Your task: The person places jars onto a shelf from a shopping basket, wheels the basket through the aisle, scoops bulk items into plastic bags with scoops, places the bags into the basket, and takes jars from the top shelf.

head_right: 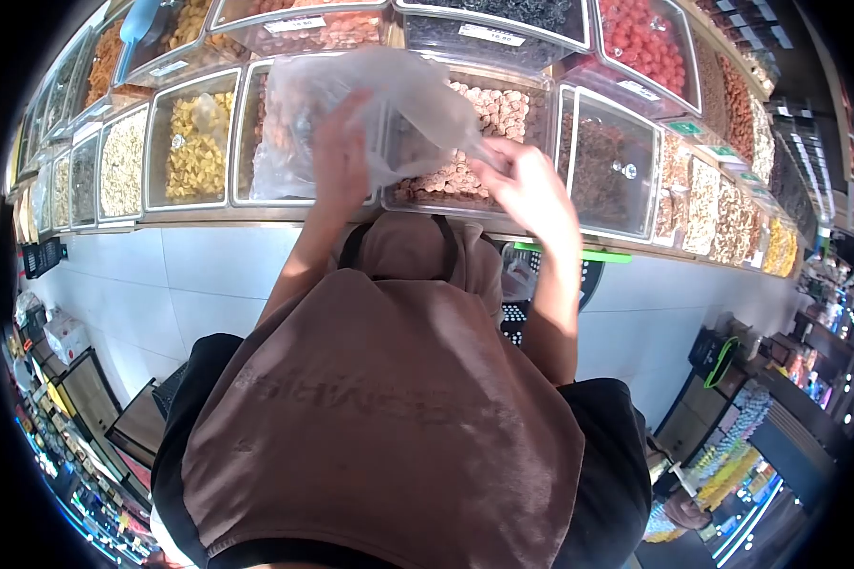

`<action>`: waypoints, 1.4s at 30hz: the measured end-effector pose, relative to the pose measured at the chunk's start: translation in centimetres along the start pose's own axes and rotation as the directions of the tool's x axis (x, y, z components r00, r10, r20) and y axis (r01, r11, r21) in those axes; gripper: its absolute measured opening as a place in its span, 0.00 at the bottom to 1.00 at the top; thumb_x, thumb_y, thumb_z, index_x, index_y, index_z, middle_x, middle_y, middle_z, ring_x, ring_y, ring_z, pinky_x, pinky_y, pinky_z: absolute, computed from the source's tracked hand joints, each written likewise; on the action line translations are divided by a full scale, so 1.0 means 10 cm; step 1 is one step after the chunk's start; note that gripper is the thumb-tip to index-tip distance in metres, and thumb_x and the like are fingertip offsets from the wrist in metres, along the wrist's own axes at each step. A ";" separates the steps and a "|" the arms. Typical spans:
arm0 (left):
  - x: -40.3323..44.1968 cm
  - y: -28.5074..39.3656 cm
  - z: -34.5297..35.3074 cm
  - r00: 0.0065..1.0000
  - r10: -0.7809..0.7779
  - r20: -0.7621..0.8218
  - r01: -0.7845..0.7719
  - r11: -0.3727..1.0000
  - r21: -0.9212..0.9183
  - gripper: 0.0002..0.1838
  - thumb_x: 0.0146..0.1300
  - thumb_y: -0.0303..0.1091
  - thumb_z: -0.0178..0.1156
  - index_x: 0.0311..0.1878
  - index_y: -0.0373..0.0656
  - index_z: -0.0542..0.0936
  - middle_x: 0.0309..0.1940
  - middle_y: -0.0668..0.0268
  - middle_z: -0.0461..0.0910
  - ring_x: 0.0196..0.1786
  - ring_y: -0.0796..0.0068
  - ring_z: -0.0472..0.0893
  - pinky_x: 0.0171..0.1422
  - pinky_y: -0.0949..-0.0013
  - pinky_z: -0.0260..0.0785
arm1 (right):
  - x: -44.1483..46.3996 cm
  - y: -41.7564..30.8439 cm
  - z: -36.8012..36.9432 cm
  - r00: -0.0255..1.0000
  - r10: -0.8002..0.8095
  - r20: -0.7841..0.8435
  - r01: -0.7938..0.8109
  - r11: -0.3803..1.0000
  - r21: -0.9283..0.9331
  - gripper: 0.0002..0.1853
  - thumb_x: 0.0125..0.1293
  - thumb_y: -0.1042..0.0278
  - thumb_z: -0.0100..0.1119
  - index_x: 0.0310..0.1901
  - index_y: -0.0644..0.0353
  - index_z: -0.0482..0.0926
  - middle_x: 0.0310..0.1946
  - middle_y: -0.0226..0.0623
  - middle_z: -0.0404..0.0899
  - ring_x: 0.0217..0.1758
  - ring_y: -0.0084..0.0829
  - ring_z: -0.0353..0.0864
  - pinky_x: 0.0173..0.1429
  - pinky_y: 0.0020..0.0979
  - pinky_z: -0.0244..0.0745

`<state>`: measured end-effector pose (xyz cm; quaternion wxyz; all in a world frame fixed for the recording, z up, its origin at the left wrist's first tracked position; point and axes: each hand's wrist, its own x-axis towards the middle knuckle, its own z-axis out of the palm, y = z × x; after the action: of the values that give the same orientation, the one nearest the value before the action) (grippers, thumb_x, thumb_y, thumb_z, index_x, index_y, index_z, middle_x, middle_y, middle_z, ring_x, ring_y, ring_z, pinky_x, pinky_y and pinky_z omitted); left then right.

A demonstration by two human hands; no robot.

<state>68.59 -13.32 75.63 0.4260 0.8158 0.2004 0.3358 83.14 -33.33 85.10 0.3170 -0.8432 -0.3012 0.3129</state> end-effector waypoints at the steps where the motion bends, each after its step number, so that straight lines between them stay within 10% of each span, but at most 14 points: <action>1: -0.04 -0.09 0.09 0.996 0.009 0.086 -0.023 0.986 0.163 0.21 0.69 0.32 0.51 0.64 0.44 0.78 0.65 0.47 0.73 0.69 0.48 0.70 0.77 0.53 0.53 | 0.01 0.28 -0.06 1.000 0.020 0.013 -0.019 0.997 -0.070 0.18 0.67 0.65 0.65 0.53 0.68 0.82 0.24 0.39 0.78 0.27 0.23 0.71 0.34 0.31 0.70; 6: -0.35 -0.74 0.64 0.970 0.006 0.243 -0.101 0.920 0.379 0.24 0.68 0.34 0.54 0.67 0.45 0.75 0.72 0.49 0.64 0.75 0.51 0.63 0.79 0.49 0.49 | -0.01 0.95 -0.02 0.943 0.310 -0.121 -0.322 0.753 -0.574 0.20 0.65 0.57 0.64 0.45 0.71 0.83 0.34 0.58 0.84 0.44 0.51 0.86 0.50 0.43 0.77; 9: -0.34 -0.74 0.69 0.959 -0.003 0.283 -0.135 0.873 0.469 0.27 0.66 0.36 0.56 0.69 0.44 0.73 0.75 0.49 0.61 0.77 0.52 0.60 0.80 0.48 0.48 | 0.14 1.21 0.18 0.890 0.453 -0.050 -0.423 0.781 -0.458 0.20 0.66 0.55 0.62 0.47 0.67 0.81 0.46 0.58 0.83 0.55 0.55 0.81 0.59 0.48 0.76; 16: -0.32 -0.76 0.72 0.956 -0.050 0.290 -0.107 0.858 0.502 0.27 0.65 0.38 0.57 0.67 0.41 0.75 0.76 0.50 0.60 0.78 0.52 0.59 0.80 0.49 0.49 | 0.11 1.59 0.47 0.883 0.463 -0.076 -0.467 0.857 -0.215 0.22 0.67 0.56 0.62 0.44 0.73 0.81 0.38 0.62 0.83 0.48 0.57 0.84 0.52 0.46 0.78; 18: -0.32 -0.77 0.72 0.955 -0.043 0.292 -0.114 0.860 0.497 0.26 0.65 0.38 0.57 0.66 0.41 0.75 0.76 0.50 0.60 0.78 0.52 0.59 0.80 0.49 0.49 | 0.14 1.58 0.46 0.774 0.620 0.128 -0.631 0.740 0.231 0.22 0.67 0.56 0.61 0.42 0.75 0.82 0.35 0.63 0.83 0.46 0.60 0.83 0.51 0.45 0.77; 23: -0.28 -0.71 0.73 0.948 -0.045 0.315 -0.137 0.836 0.531 0.24 0.65 0.37 0.57 0.63 0.40 0.77 0.75 0.50 0.60 0.78 0.51 0.60 0.79 0.49 0.49 | 0.38 2.03 0.65 0.947 0.299 -0.120 -0.308 0.949 -0.070 0.21 0.72 0.54 0.61 0.36 0.69 0.85 0.18 0.37 0.78 0.13 0.23 0.71 0.17 0.33 0.63; 26: -0.27 -0.70 0.75 0.951 -0.062 0.301 -0.117 0.834 0.540 0.24 0.65 0.37 0.56 0.63 0.40 0.77 0.75 0.49 0.61 0.77 0.51 0.60 0.79 0.48 0.49 | 0.58 1.97 0.71 0.839 0.539 0.077 -0.537 0.796 0.278 0.18 0.75 0.56 0.57 0.38 0.65 0.84 0.17 0.30 0.74 0.12 0.19 0.66 0.14 0.28 0.56; 36: -0.28 -0.70 0.74 0.954 -0.055 0.294 -0.119 0.831 0.543 0.29 0.63 0.38 0.57 0.68 0.41 0.72 0.76 0.51 0.59 0.78 0.53 0.58 0.79 0.48 0.49 | 0.66 1.93 0.80 0.822 0.549 0.151 -0.538 0.662 0.521 0.16 0.73 0.57 0.60 0.34 0.63 0.80 0.18 0.31 0.76 0.11 0.19 0.64 0.13 0.28 0.54; 39: -0.29 -0.71 0.74 0.956 -0.057 0.288 -0.112 0.835 0.539 0.28 0.63 0.38 0.57 0.67 0.41 0.74 0.76 0.52 0.59 0.78 0.54 0.58 0.79 0.48 0.49 | 0.84 2.00 0.90 0.875 0.477 0.085 -0.475 0.807 0.351 0.18 0.73 0.52 0.60 0.35 0.62 0.81 0.17 0.32 0.77 0.15 0.26 0.72 0.21 0.33 0.67; 40: -0.29 -0.71 0.74 0.957 -0.061 0.285 -0.108 0.834 0.542 0.27 0.62 0.37 0.57 0.65 0.41 0.75 0.76 0.52 0.59 0.78 0.54 0.58 0.79 0.48 0.49 | 0.93 2.03 0.92 0.878 0.472 0.077 -0.477 0.876 0.074 0.24 0.73 0.46 0.56 0.40 0.65 0.81 0.30 0.46 0.85 0.33 0.40 0.85 0.43 0.41 0.79; 42: -0.30 -0.69 0.72 0.958 -0.062 0.278 -0.104 0.834 0.542 0.26 0.62 0.37 0.58 0.64 0.41 0.76 0.76 0.52 0.59 0.78 0.54 0.58 0.79 0.49 0.50 | 0.99 1.99 1.10 0.946 0.304 -0.109 -0.315 0.945 -0.092 0.27 0.73 0.44 0.55 0.44 0.68 0.78 0.37 0.58 0.83 0.43 0.46 0.86 0.52 0.44 0.78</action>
<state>71.42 -15.34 65.80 0.1934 0.9455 0.2162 0.1478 87.51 -34.82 60.73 0.2315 -0.9095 -0.1663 0.3025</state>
